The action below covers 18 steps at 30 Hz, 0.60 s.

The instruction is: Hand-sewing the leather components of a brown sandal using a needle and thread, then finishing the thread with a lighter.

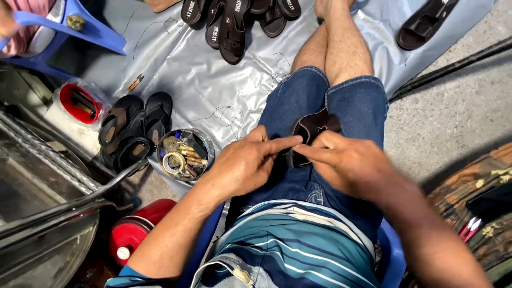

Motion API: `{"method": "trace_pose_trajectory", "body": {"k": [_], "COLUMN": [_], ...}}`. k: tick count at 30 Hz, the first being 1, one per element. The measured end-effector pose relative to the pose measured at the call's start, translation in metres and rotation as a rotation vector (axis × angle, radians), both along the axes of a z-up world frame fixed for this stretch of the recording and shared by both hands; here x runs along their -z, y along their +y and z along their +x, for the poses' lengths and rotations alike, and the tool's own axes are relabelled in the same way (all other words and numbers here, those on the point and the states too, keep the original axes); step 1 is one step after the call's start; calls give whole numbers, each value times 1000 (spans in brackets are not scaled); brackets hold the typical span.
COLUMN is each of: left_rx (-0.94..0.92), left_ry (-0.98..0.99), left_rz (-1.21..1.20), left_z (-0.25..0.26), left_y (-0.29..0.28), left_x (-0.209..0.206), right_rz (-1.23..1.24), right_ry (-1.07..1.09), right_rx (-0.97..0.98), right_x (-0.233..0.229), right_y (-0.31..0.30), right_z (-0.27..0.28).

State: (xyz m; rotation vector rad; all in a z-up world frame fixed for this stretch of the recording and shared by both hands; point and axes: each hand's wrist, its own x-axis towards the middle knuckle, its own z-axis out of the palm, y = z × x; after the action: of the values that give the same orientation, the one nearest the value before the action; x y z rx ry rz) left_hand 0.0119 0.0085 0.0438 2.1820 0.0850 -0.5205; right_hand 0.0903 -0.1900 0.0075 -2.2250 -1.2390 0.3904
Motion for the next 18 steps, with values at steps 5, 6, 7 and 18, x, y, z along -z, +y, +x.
{"method": "trace_pose_trajectory", "body": {"k": [5, 6, 7, 18], "left_rx": [55, 15, 31, -357], "left_ry": [-171, -229, -226, -410], "left_rz": [189, 178, 174, -72], "left_z": [0, 0, 0, -5], "left_y": [-2, -7, -10, -23], "left_x": [28, 27, 30, 67], "right_rz": [-454, -492, -493, 287], "right_ry": [68, 81, 90, 304], "right_rx": [38, 67, 82, 197], "right_x": [-6, -9, -8, 9], "right_y": [-32, -33, -34, 7], "right_z": [22, 20, 19, 3]}}
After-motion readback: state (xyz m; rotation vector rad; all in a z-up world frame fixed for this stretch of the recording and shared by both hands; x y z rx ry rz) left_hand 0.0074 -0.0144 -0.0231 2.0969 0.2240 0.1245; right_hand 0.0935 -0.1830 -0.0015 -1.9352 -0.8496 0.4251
